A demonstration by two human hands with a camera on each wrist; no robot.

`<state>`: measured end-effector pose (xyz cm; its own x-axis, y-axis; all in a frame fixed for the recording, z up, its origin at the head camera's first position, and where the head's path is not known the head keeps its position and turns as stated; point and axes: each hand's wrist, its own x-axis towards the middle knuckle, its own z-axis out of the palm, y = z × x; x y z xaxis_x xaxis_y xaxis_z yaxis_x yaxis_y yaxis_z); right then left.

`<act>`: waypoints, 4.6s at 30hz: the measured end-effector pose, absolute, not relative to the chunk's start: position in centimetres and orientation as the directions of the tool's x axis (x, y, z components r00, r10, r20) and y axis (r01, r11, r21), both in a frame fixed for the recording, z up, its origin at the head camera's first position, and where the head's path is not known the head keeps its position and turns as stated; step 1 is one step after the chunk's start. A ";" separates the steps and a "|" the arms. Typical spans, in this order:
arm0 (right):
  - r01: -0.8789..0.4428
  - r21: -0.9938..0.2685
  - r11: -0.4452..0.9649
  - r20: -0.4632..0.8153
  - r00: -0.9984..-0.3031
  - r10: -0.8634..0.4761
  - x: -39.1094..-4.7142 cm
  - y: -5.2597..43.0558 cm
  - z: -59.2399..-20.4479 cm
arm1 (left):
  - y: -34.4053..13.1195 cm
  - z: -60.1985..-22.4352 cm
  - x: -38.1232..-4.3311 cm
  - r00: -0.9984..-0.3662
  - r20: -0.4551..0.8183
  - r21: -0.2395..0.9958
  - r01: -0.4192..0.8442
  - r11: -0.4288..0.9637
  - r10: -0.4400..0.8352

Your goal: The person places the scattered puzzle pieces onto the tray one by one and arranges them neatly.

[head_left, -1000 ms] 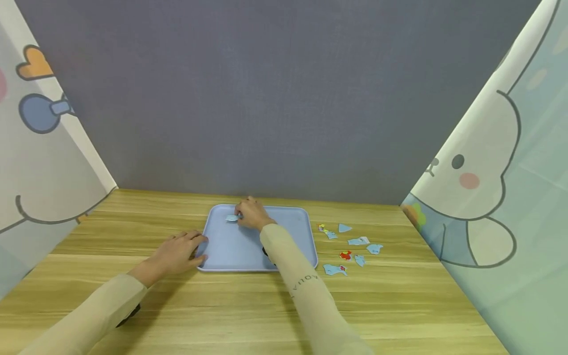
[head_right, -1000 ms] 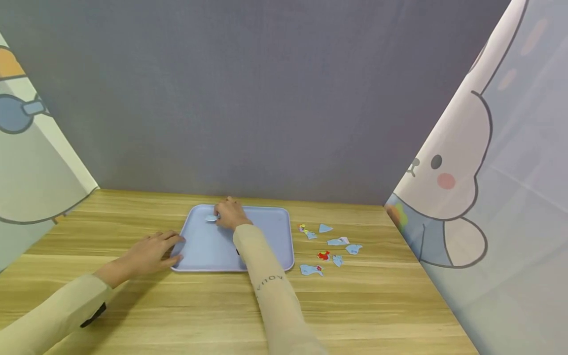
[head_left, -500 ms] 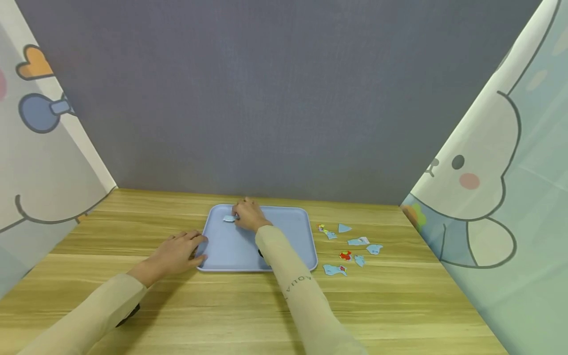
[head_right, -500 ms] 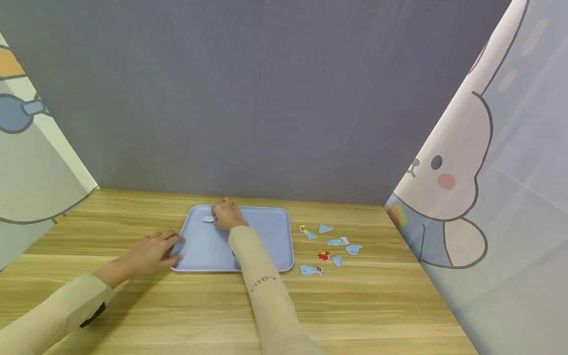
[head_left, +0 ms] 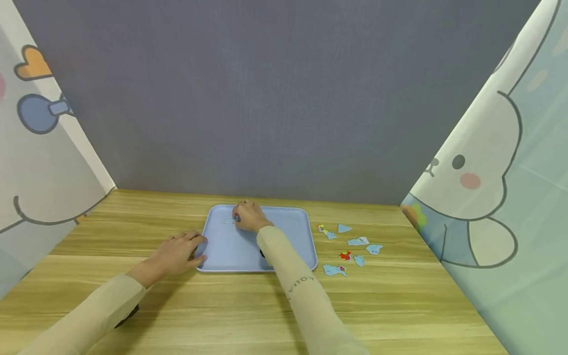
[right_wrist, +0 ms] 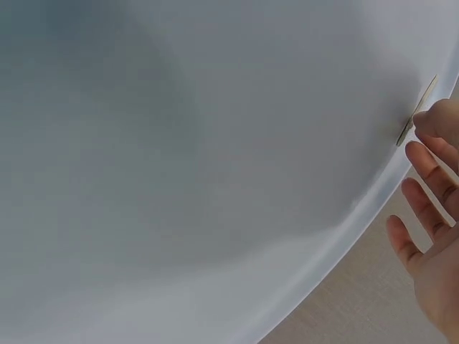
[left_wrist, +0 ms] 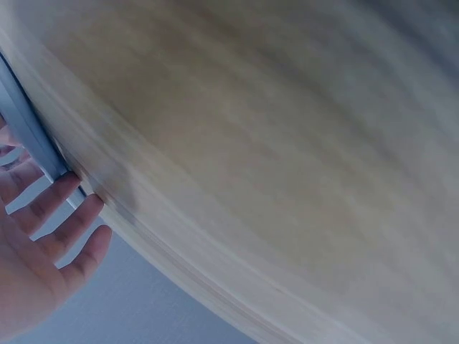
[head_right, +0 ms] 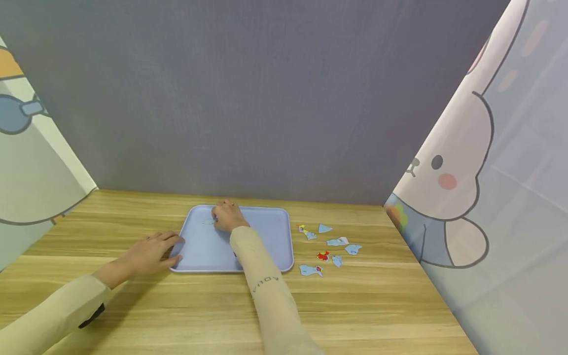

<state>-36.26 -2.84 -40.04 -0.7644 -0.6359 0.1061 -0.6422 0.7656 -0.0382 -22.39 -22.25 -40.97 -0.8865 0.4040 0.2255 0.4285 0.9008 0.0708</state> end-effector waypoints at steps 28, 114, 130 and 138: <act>-0.690 0.020 0.723 0.085 -0.719 -0.689 -34.9 1.1 -39.1 | -22.5 -41.4 -22.6 -0.879 0.242 0.069 0.439 0.896 0.411; -0.444 -0.018 0.896 0.178 -0.883 -0.434 -32.1 21.8 -40.8 | -22.7 -41.4 -22.4 -0.869 0.266 0.078 0.451 0.889 0.417; -0.392 -0.053 0.919 0.144 -0.913 -0.381 -32.0 22.0 -41.1 | -22.5 -41.3 -22.4 -0.872 0.257 0.072 0.448 0.891 0.417; -0.385 -0.065 0.921 0.139 -0.917 -0.374 -31.9 21.8 -40.9 | -22.6 -41.4 -22.4 -0.876 0.252 0.072 0.441 0.894 0.412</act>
